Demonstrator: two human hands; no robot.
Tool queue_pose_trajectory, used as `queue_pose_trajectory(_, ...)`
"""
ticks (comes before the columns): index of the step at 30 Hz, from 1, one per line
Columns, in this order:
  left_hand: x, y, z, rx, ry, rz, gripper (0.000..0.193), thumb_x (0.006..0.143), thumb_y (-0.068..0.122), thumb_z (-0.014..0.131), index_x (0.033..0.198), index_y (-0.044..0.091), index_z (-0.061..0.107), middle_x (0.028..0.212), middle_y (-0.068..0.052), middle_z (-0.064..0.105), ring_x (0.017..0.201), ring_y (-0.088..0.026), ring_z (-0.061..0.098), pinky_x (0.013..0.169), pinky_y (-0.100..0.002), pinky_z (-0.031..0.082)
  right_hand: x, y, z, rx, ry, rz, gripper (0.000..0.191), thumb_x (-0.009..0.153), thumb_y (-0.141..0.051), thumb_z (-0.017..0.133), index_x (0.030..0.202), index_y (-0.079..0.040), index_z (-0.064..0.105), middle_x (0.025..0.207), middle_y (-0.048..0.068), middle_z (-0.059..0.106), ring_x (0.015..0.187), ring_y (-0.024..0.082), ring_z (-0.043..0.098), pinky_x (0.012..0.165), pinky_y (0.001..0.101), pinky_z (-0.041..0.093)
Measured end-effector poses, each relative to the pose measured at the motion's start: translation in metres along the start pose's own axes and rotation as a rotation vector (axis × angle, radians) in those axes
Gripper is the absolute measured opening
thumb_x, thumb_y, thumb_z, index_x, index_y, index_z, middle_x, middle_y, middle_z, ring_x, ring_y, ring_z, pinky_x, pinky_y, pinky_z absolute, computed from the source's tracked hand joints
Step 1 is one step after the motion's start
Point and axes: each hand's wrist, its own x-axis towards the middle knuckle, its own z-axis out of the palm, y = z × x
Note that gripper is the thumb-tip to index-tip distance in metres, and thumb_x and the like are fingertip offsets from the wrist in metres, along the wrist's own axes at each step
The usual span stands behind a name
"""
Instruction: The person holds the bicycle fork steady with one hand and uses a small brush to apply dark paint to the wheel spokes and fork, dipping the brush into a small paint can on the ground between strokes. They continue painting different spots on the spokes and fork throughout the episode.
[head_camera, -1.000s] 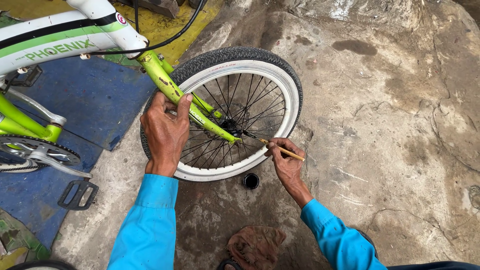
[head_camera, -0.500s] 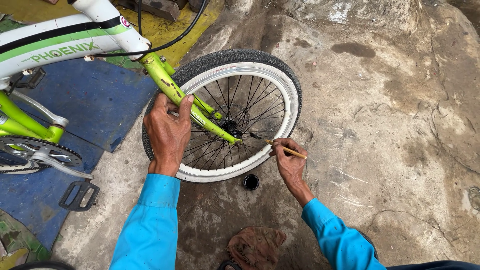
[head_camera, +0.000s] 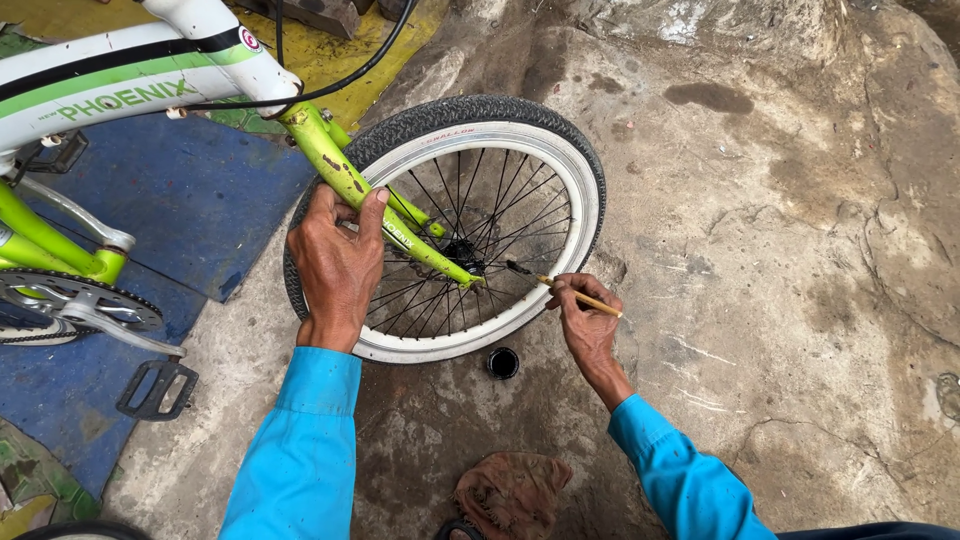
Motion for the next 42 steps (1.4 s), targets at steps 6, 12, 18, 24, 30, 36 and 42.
queue_pose_trajectory(6, 0.0, 0.002, -0.001, -0.027, -0.004, -0.001, 0.029, 0.1, 0.027, 0.073, 0.099, -0.002, 0.067, 0.079, -0.014, 0.072, 0.059, -0.019, 0.073, 0.05, -0.037, 0.055, 0.001, -0.001, 0.002, -0.056, 0.061, -0.004, 0.02, 0.098, -0.016, 0.069, 0.102, 0.003, 0.073, 0.084, 0.01, 0.076, 0.072, 0.016, 0.075, 0.064, 0.0295, 0.062)
queue_pose_trajectory(12, -0.001, 0.002, -0.001, -0.002, 0.012, 0.02, 0.03, 0.1, 0.027, 0.075, 0.097, -0.002, 0.068, 0.077, -0.015, 0.073, 0.06, -0.021, 0.072, 0.054, -0.039, 0.054, 0.0, 0.002, 0.0, -0.104, 0.024, -0.032, 0.02, 0.098, -0.017, 0.069, 0.102, 0.002, 0.074, 0.084, 0.011, 0.076, 0.071, 0.016, 0.075, 0.063, 0.0298, 0.063)
queue_pose_trajectory(18, -0.001, 0.001, -0.001, -0.018, -0.001, 0.014, 0.03, 0.101, 0.026, 0.074, 0.098, -0.002, 0.067, 0.079, -0.014, 0.073, 0.062, -0.019, 0.073, 0.053, -0.037, 0.055, 0.002, 0.003, -0.003, -0.067, 0.08, -0.03, 0.02, 0.099, -0.019, 0.069, 0.101, 0.001, 0.073, 0.081, 0.01, 0.075, 0.071, 0.016, 0.075, 0.061, 0.0316, 0.062)
queue_pose_trajectory(24, -0.001, 0.001, -0.001, -0.017, -0.002, 0.007, 0.028, 0.101, 0.025, 0.073, 0.099, -0.002, 0.068, 0.078, -0.014, 0.072, 0.059, -0.019, 0.073, 0.05, -0.037, 0.054, 0.005, 0.001, -0.006, -0.061, 0.104, -0.008, 0.019, 0.098, -0.017, 0.069, 0.102, 0.001, 0.073, 0.08, 0.01, 0.075, 0.069, 0.016, 0.075, 0.062, 0.0313, 0.062)
queue_pose_trajectory(30, -0.001, 0.0, 0.0, 0.007, -0.004, 0.025, 0.028, 0.102, 0.025, 0.073, 0.099, -0.002, 0.068, 0.077, -0.015, 0.073, 0.06, -0.02, 0.073, 0.051, -0.038, 0.054, 0.007, 0.0, -0.009, -0.024, 0.085, -0.023, 0.018, 0.098, -0.015, 0.07, 0.102, 0.002, 0.073, 0.081, 0.011, 0.075, 0.07, 0.016, 0.075, 0.061, 0.0301, 0.063)
queue_pose_trajectory(36, -0.001, 0.0, 0.001, -0.02, 0.005, 0.011, 0.028, 0.102, 0.026, 0.073, 0.101, -0.002, 0.067, 0.078, -0.014, 0.073, 0.06, -0.019, 0.073, 0.051, -0.037, 0.055, 0.011, -0.002, -0.015, -0.06, 0.139, 0.003, 0.019, 0.099, -0.018, 0.069, 0.103, 0.001, 0.072, 0.078, 0.01, 0.076, 0.065, 0.015, 0.073, 0.052, 0.028, 0.056)
queue_pose_trajectory(42, -0.001, 0.0, 0.001, -0.011, 0.016, 0.014, 0.03, 0.101, 0.026, 0.074, 0.098, -0.003, 0.067, 0.077, -0.014, 0.073, 0.058, -0.021, 0.073, 0.052, -0.038, 0.054, 0.012, 0.0, -0.015, -0.041, 0.143, 0.032, 0.019, 0.098, -0.017, 0.069, 0.102, 0.001, 0.072, 0.076, 0.009, 0.075, 0.066, 0.015, 0.075, 0.05, 0.0262, 0.054)
